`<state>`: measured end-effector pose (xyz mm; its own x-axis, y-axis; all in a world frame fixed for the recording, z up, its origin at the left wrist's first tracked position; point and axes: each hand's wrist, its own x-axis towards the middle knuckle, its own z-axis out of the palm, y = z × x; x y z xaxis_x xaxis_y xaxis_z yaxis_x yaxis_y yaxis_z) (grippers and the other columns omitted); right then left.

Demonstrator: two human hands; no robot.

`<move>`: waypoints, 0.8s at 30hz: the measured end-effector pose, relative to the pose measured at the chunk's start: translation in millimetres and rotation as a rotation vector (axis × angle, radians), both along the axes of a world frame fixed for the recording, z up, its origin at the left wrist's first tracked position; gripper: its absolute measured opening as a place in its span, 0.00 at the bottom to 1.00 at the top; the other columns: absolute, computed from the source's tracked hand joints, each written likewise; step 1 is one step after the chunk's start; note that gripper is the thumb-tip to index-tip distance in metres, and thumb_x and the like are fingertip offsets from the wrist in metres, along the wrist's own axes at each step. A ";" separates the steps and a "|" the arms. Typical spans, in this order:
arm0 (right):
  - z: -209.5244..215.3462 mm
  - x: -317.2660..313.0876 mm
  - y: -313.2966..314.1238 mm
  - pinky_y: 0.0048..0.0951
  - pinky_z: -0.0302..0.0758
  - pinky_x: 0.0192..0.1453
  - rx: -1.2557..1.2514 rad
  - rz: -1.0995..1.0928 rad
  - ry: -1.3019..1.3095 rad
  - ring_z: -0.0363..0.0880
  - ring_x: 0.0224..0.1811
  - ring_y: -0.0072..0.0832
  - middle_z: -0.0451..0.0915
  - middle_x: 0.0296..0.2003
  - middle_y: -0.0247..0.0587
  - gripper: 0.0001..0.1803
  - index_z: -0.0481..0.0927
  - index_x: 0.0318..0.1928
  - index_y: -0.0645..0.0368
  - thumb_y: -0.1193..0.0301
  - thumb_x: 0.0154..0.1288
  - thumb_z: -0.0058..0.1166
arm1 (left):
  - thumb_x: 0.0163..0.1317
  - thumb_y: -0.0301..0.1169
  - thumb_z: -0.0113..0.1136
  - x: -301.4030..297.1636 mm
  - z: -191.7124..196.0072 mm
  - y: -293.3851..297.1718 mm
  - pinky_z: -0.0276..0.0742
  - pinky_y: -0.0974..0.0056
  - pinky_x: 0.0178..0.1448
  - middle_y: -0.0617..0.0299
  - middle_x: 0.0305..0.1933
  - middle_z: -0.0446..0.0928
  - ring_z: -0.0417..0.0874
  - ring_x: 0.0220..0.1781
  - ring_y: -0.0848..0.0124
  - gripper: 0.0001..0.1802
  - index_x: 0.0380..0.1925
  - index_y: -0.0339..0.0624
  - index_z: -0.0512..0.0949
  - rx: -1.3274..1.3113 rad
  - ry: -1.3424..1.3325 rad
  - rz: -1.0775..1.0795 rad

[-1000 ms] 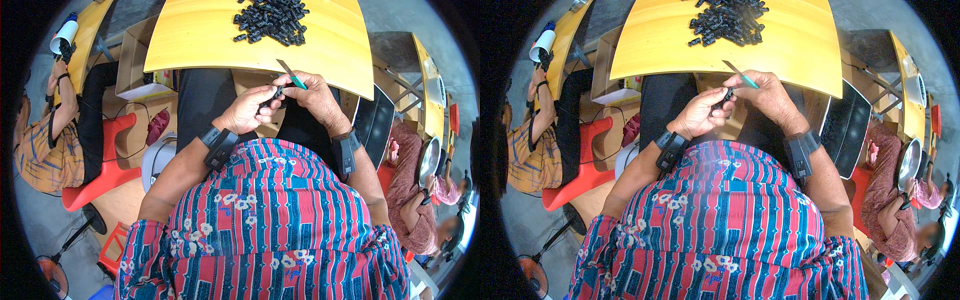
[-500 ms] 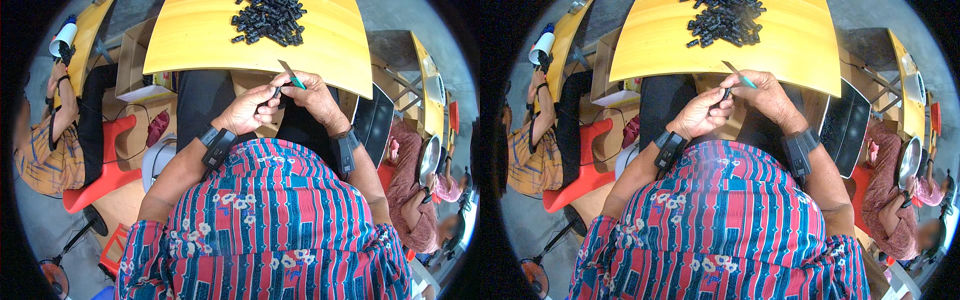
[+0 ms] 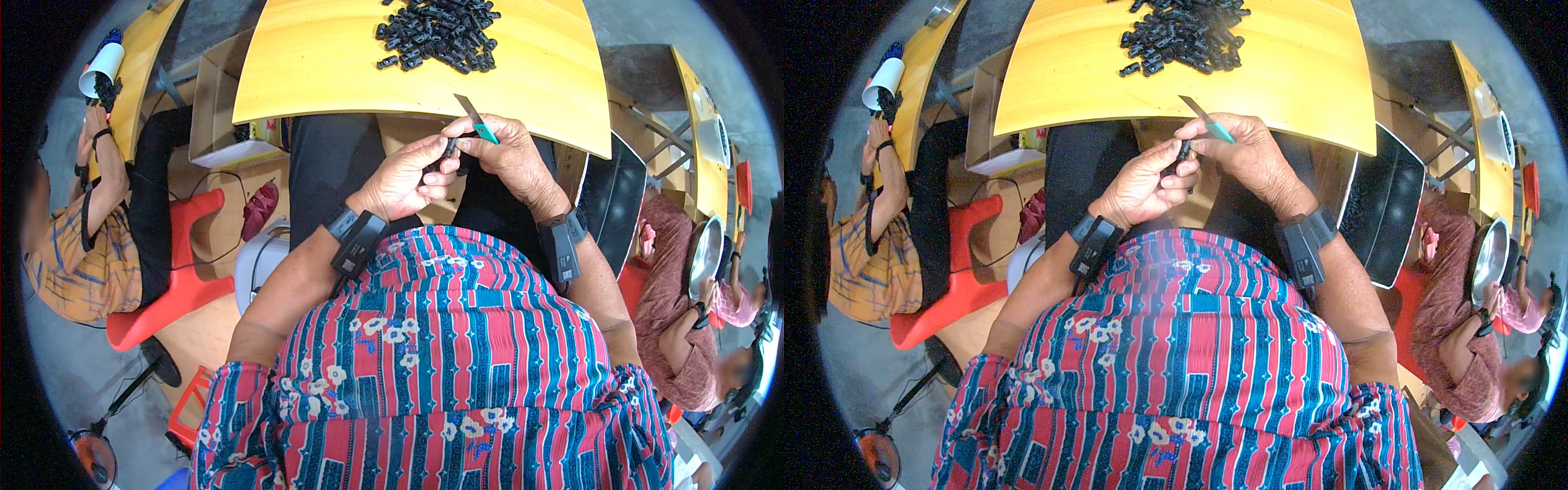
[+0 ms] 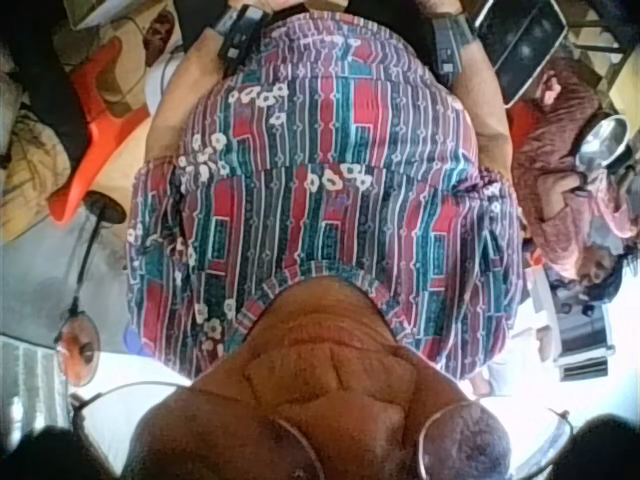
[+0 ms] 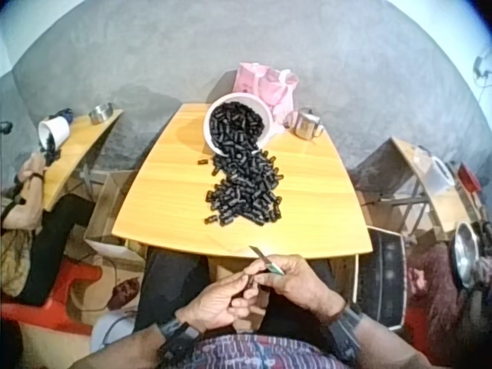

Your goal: Assembling small black plastic parts using a hand tool.

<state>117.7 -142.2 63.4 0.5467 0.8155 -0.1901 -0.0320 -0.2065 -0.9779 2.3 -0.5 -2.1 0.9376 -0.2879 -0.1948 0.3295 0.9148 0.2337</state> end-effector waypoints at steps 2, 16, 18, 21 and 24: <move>5.0 -0.3 1.7 0.20 0.74 0.46 -0.093 -0.013 0.049 0.78 0.39 0.17 0.83 0.35 0.32 0.11 0.83 0.43 0.60 0.78 0.60 0.55 | 0.69 0.37 0.49 -1.1 0.8 0.3 0.59 0.80 0.27 0.67 0.31 0.65 0.61 0.25 0.83 0.27 0.66 0.52 0.58 -0.004 0.008 0.013; -4.8 -9.6 -2.3 0.37 0.73 0.37 -0.031 -0.024 -0.761 0.75 0.33 0.43 0.74 0.27 0.48 0.12 0.76 0.32 0.61 0.65 0.65 0.48 | 0.69 0.37 0.48 0.7 3.2 -5.9 0.58 0.79 0.25 0.68 0.29 0.67 0.62 0.23 0.82 0.07 0.40 0.47 0.70 0.181 0.004 0.238; -5.9 -12.9 -0.7 0.39 0.73 0.36 -0.055 -0.013 -0.856 0.74 0.33 0.47 0.72 0.27 0.48 0.13 0.75 0.30 0.60 0.63 0.65 0.47 | 0.69 0.37 0.48 -0.5 5.3 -7.3 0.58 0.78 0.25 0.68 0.29 0.67 0.61 0.23 0.82 0.07 0.40 0.48 0.70 0.191 0.028 0.242; -3.6 -19.1 2.7 0.41 0.73 0.36 -0.217 0.060 -0.950 0.75 0.33 0.45 0.72 0.27 0.46 0.14 0.73 0.30 0.57 0.59 0.64 0.49 | 0.69 0.37 0.48 -0.6 3.5 -5.4 0.59 0.78 0.25 0.69 0.29 0.67 0.61 0.23 0.83 0.06 0.39 0.49 0.70 0.223 0.020 0.230; -5.4 -23.5 5.1 0.41 0.71 0.35 -0.245 0.069 -0.960 0.74 0.31 0.45 0.70 0.27 0.46 0.13 0.73 0.30 0.57 0.62 0.66 0.48 | 0.68 0.37 0.48 -1.1 2.5 -4.8 0.59 0.78 0.25 0.71 0.29 0.67 0.61 0.23 0.84 0.06 0.38 0.50 0.70 0.244 -0.009 0.223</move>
